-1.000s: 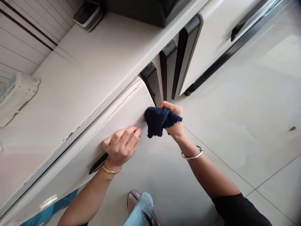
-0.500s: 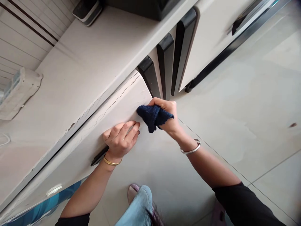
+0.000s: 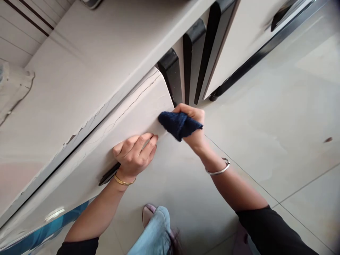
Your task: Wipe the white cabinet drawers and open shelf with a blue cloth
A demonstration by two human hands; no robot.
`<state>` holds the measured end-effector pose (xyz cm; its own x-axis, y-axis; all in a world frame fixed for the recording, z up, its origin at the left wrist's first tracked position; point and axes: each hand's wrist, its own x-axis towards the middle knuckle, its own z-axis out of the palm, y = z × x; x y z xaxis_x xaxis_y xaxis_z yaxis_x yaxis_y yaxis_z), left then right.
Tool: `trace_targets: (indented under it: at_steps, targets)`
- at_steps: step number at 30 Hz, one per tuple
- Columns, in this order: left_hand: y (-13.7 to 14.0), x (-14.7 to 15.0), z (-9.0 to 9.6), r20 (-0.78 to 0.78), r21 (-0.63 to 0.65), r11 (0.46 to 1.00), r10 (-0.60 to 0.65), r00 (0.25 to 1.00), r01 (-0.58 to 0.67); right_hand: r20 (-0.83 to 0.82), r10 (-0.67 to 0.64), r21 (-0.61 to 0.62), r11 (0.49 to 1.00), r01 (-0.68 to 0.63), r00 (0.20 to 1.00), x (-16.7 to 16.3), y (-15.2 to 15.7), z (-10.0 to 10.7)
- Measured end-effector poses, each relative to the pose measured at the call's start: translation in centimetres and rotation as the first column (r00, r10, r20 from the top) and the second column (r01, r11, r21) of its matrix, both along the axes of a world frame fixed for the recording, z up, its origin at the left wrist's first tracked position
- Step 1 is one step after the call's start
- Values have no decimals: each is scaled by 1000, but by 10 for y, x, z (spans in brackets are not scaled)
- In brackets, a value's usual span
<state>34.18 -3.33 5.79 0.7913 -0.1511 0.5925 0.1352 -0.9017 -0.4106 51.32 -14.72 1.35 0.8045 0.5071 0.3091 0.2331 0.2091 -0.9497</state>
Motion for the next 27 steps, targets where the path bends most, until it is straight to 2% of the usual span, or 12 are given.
trace_targets:
  at_steps: [2,6,8,11,15,20,23,25,27]
  targets:
    - [0,0,0,13,-10,1000,7,1000,-7,28,56,-1,998,-56,998,-1,1,1]
    - [1,-2,-2,-17,-96,995,-26,1000,24,-4,-23,15,1000,23,1000,2,-1,1]
    - [1,-3,-3,-32,-133,991,-26,999,22,-7,-14,-13,1000,14,1000,3,-2,2]
    - [1,-3,-4,-11,-82,997,5,1000,-6,30,48,-35,998,-47,998,5,-2,2]
    - [1,-1,-3,3,-5,1000,-1,1000,1,-1,-18,7,1000,18,1000,5,-1,3]
    - [1,-1,-2,-3,2,1000,23,1000,-23,45,120,-57,991,-118,992,-9,2,10]
    - [1,-2,-3,-17,2,1000,10,1000,-10,11,28,-25,999,-28,1000,-14,3,11]
    - [2,-4,-4,-18,-37,999,3,1000,-3,-10,16,-16,1000,-16,1000,-18,4,12]
    - [2,-5,-5,-14,-117,993,-3,1000,1,1,85,-34,996,-85,996,-22,5,12]
